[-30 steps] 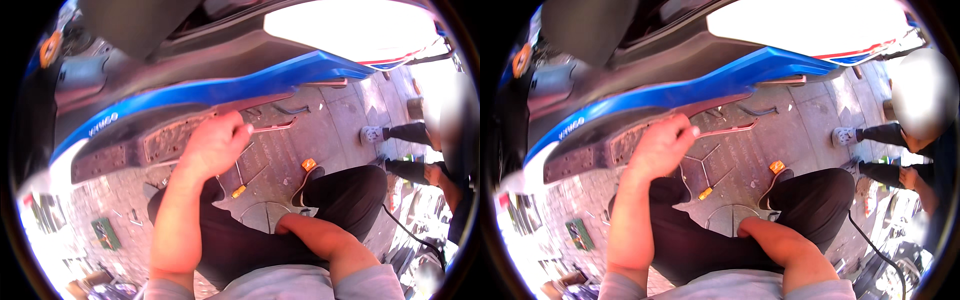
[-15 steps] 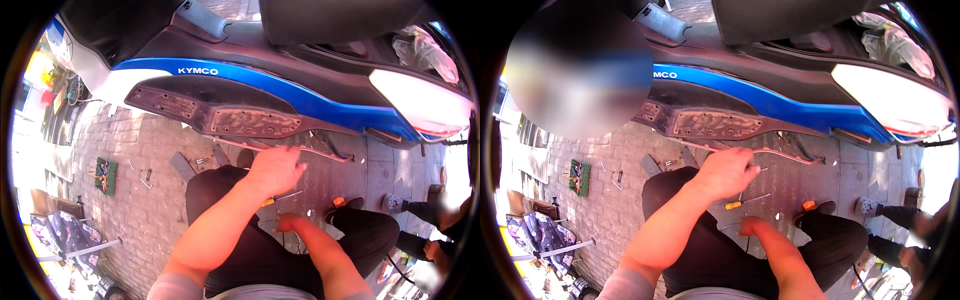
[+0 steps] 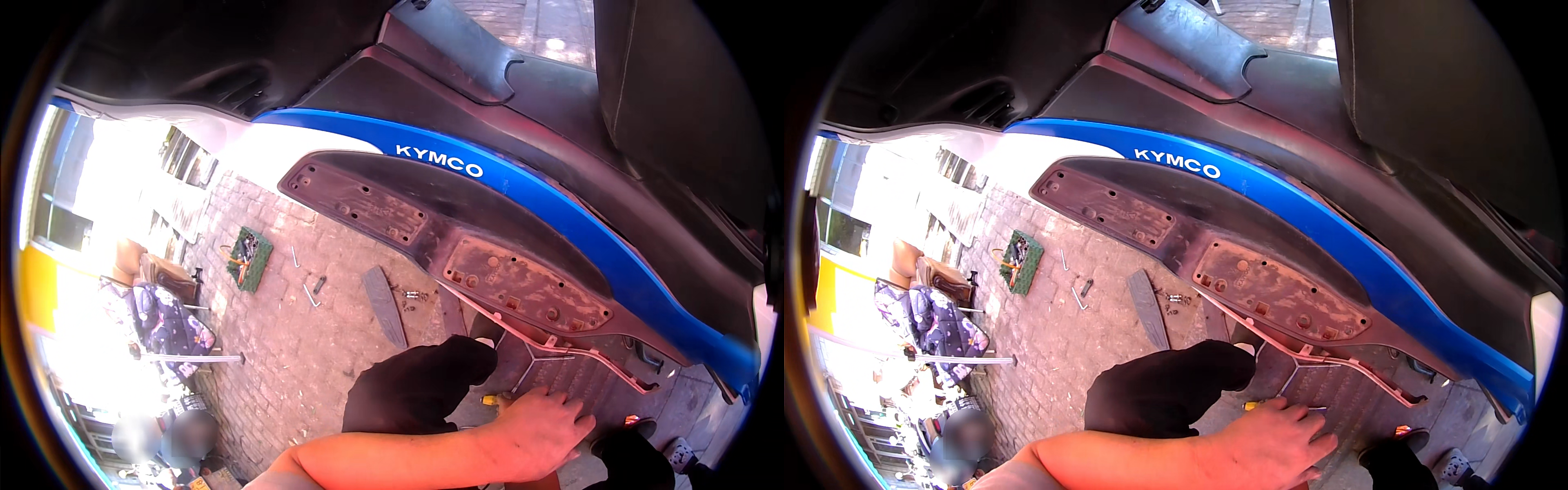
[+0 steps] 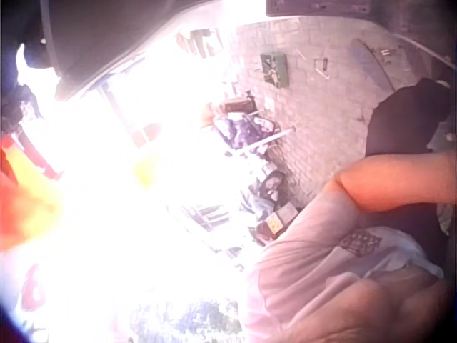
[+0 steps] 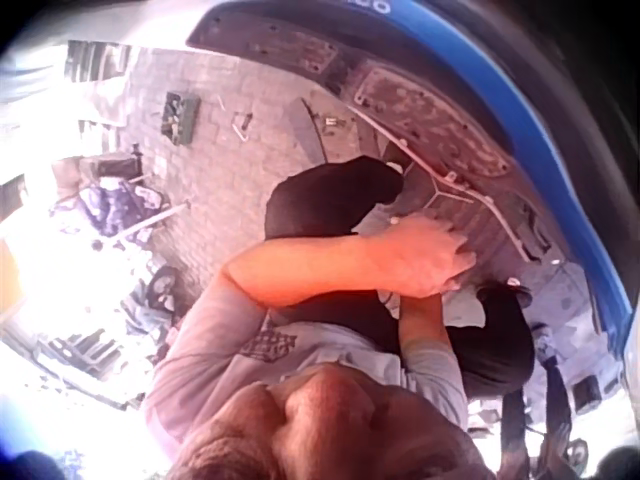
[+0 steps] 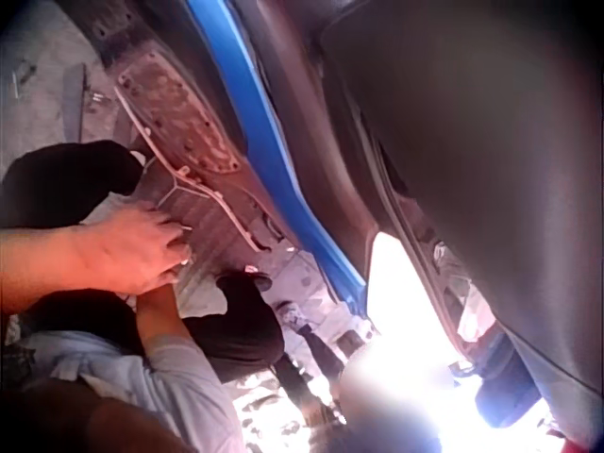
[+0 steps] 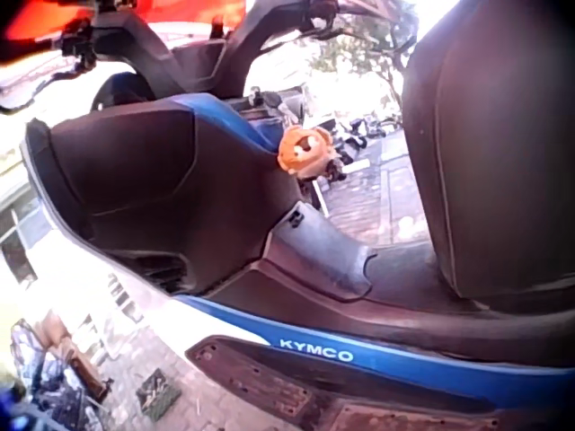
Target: The person realigns and secures the plastic side panels of a motorcycle fairing, using a screwdriver to pry components into place and check fitment.
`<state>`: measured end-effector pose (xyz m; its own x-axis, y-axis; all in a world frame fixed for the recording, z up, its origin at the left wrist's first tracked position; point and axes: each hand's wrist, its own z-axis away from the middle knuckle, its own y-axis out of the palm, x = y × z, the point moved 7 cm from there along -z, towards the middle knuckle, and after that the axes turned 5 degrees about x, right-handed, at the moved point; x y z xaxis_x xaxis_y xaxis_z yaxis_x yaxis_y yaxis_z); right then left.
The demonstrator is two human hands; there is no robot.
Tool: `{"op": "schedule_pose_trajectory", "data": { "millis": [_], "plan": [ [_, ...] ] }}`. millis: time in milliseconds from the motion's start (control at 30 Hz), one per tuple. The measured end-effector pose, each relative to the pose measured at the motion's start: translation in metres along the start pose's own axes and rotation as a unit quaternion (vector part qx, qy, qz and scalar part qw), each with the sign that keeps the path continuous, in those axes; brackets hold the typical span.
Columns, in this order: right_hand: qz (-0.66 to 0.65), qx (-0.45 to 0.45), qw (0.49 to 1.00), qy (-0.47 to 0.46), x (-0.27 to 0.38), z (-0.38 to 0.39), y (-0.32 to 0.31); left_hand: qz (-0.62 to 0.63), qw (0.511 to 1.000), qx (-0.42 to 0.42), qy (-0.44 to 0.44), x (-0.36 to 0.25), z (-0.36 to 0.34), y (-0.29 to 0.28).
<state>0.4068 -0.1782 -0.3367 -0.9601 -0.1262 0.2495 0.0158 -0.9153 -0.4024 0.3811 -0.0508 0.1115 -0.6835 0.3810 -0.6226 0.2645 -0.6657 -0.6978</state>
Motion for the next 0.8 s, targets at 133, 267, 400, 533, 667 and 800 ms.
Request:
{"op": "schedule_pose_trajectory", "data": {
  "millis": [133, 267, 400, 533, 667, 800],
  "plan": [
    [-0.004, -0.031, 0.999, -0.018, -0.010, 0.000, 0.008, -0.014, 1.000, 0.021, -0.015, -0.009, -0.005, 0.009],
    [-0.022, -0.141, 0.987, -0.078, -0.029, 0.016, 0.018, -0.022, 1.000, 0.017, -0.007, -0.035, -0.009, 0.011],
    [-0.022, -0.348, 0.926, -0.142, -0.112, 0.053, -0.009, -0.015, 0.994, -0.097, 0.042, -0.087, -0.011, -0.036],
    [-0.067, -0.002, 0.997, -0.044, -0.035, 0.279, -0.065, 0.091, 0.966, -0.218, -0.108, -0.003, 0.083, -0.051],
    [-0.100, -0.050, 0.987, -0.113, -0.056, 0.413, -0.098, -0.123, 0.848, -0.438, -0.271, 0.083, 0.203, -0.188],
    [-0.164, -0.130, 0.974, -0.090, -0.074, 0.446, -0.081, -0.216, 0.698, -0.502, -0.463, 0.150, 0.321, -0.282]
  ]
}}
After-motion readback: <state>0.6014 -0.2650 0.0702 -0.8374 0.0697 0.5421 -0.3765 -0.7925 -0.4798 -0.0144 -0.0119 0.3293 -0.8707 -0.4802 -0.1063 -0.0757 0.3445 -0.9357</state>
